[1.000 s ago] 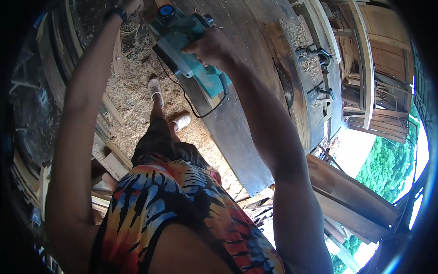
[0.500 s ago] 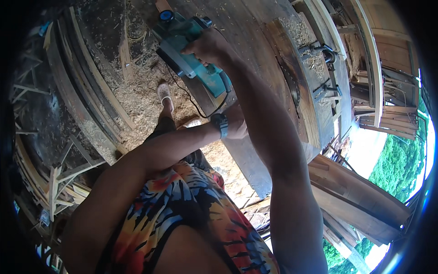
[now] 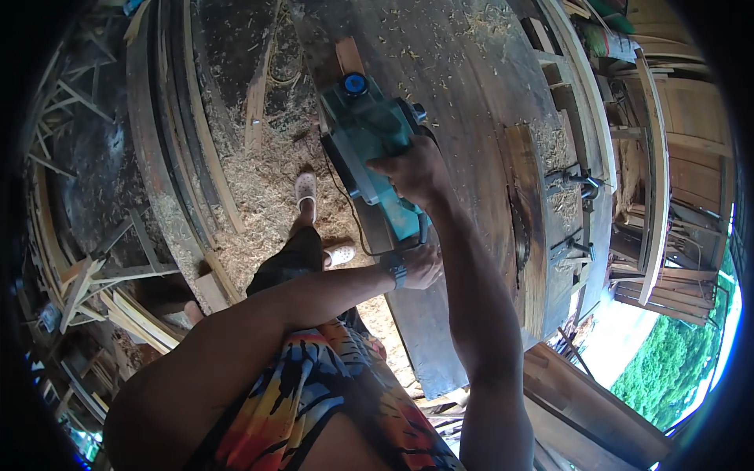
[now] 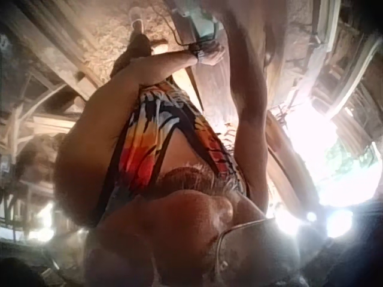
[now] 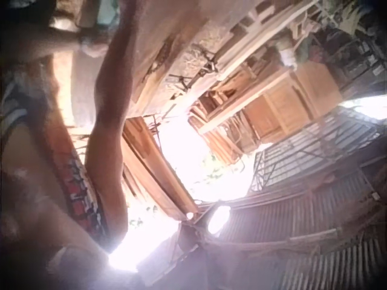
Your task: The person uses a handheld power planer to smooth the surface of a wooden board and then positions the board under a drill press to create holes at marked points.
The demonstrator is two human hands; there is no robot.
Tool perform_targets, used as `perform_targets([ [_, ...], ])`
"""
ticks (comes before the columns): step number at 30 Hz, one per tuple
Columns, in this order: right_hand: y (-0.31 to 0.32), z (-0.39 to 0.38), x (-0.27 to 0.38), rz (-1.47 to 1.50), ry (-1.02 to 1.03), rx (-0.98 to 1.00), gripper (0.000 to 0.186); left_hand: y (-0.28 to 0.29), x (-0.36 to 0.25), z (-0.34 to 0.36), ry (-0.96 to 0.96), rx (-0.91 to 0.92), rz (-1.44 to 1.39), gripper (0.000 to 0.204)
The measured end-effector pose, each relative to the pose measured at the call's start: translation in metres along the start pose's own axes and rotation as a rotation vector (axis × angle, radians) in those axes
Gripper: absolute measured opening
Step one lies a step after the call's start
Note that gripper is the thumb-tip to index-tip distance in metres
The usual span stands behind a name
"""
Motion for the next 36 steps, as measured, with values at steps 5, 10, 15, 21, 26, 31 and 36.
perform_targets([
  [5,0.006,0.010,0.012,-0.041,-0.066,-0.010,0.029,0.034,-0.007,-0.008,0.063,-0.092,-0.034,0.035],
  [10,0.007,0.049,0.041,-0.134,0.054,-0.046,0.035,0.030,-0.006,-0.005,0.077,-0.001,-0.118,0.036],
  [15,0.009,0.088,0.068,-0.206,0.162,-0.109,0.041,0.029,-0.007,-0.006,0.051,-0.023,-0.153,0.037],
  [21,0.001,0.134,0.122,-0.322,0.286,-0.112,0.019,0.038,-0.002,-0.013,0.048,-0.044,-0.210,0.039],
  [26,0.026,0.180,0.153,-0.029,0.230,-0.155,0.013,0.061,-0.005,-0.010,0.058,0.038,-0.282,0.037],
  [31,0.031,0.187,0.155,-0.042,0.258,-0.213,0.026,0.082,0.001,-0.017,0.031,0.015,-0.356,0.033],
  [36,0.064,0.073,0.107,0.047,0.378,-0.440,0.034,0.152,0.001,-0.066,-0.270,-0.002,-0.452,0.035],
])
Point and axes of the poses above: each hand's wrist, its own z-axis towards the middle knuckle, its own y-axis out of the back of the hand, x = y × z, the point moved 9 cm from there along z, towards the middle knuckle, and after that the axes turned 7 degrees about -y, right-handed, at the moved point
